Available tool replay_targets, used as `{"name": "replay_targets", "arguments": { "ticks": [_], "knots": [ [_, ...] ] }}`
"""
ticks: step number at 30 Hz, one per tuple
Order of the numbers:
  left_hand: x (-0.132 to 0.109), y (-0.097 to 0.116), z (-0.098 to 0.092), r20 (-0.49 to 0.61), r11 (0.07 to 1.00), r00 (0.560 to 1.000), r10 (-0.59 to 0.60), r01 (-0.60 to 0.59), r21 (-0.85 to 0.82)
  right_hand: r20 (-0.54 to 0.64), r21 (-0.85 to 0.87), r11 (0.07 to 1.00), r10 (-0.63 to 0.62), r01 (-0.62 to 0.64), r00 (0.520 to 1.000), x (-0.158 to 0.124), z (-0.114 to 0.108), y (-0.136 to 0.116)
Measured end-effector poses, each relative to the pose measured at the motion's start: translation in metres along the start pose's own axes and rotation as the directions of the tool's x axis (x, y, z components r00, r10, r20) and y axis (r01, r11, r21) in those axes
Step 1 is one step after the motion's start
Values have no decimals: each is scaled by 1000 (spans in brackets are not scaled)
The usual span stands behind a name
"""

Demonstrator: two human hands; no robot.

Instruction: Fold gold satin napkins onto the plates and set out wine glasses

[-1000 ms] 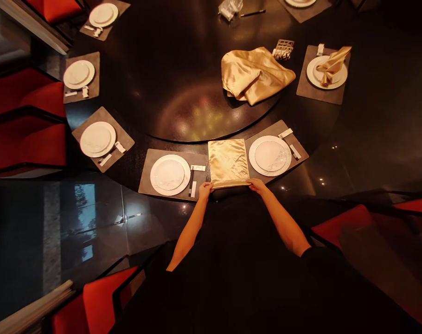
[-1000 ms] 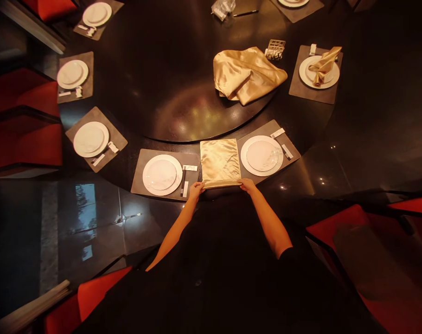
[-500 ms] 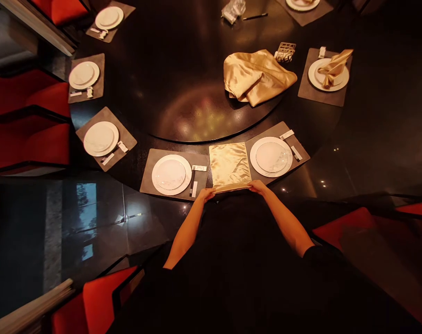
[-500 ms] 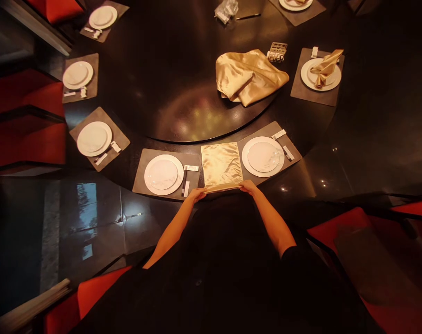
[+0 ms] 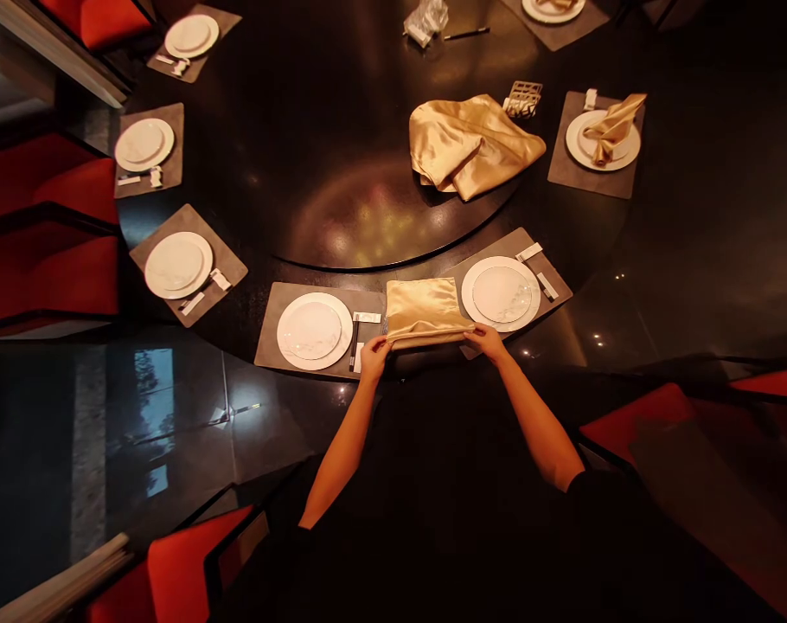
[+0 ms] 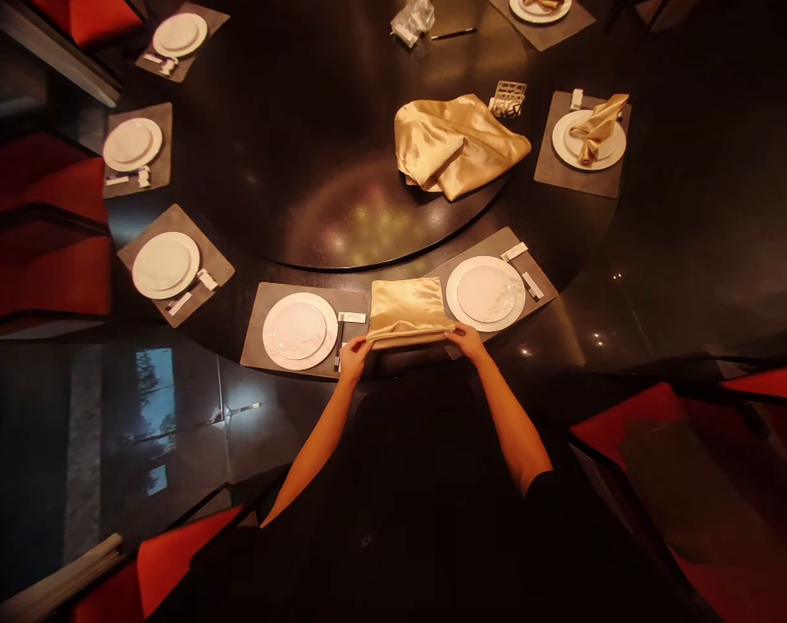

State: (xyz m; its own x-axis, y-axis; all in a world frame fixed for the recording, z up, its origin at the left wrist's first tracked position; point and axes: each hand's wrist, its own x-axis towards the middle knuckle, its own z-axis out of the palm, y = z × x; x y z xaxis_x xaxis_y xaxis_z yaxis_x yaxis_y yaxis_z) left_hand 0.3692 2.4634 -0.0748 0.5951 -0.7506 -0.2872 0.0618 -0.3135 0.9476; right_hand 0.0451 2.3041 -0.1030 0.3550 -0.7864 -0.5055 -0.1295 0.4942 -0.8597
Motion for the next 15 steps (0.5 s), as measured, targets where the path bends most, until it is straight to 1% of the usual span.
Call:
{"name": "replay_targets", "arguments": {
  "ticks": [1, 2, 3, 5, 8, 10, 13, 14, 15],
  "knots": [
    [6, 8, 3, -19, 996, 995, 94, -94, 0, -34, 1, 999, -41, 41, 999, 5, 2, -8],
    [12, 15, 7, -25, 987, 987, 162, -162, -2, -62, 0, 998, -70, 70, 996, 11, 4, -16],
    [19, 21, 10, -21, 979, 979, 205, -205, -9, -82, 1, 996, -92, 93, 992, 16, 6, -24],
    [33, 29, 16, 6, 971, 972, 237, -237, -25, -86, 12, 992, -126, 127, 988, 24, 6, -36],
    [48, 31, 18, 45, 975, 974, 223, -224, 2, -36, 7, 990, -137, 137, 990, 29, 1, -46],
    [50, 27, 16, 55, 979, 979, 195, -198, 43, 25, -42, 995, -84, 85, 996, 28, -3, -46],
    [37, 18, 11, 58, 987, 989, 138, -142, 80, 113, -130, 992, 17, -2, 993, 23, -6, -39],
    [31, 14, 9, 52, 989, 992, 113, -118, 90, 110, -153, 988, 19, -2, 994, 21, -6, -36],
    [24, 11, 7, 44, 991, 995, 86, -90, 100, 83, -176, 984, -4, 18, 997, 19, -6, -34]
  ]
}}
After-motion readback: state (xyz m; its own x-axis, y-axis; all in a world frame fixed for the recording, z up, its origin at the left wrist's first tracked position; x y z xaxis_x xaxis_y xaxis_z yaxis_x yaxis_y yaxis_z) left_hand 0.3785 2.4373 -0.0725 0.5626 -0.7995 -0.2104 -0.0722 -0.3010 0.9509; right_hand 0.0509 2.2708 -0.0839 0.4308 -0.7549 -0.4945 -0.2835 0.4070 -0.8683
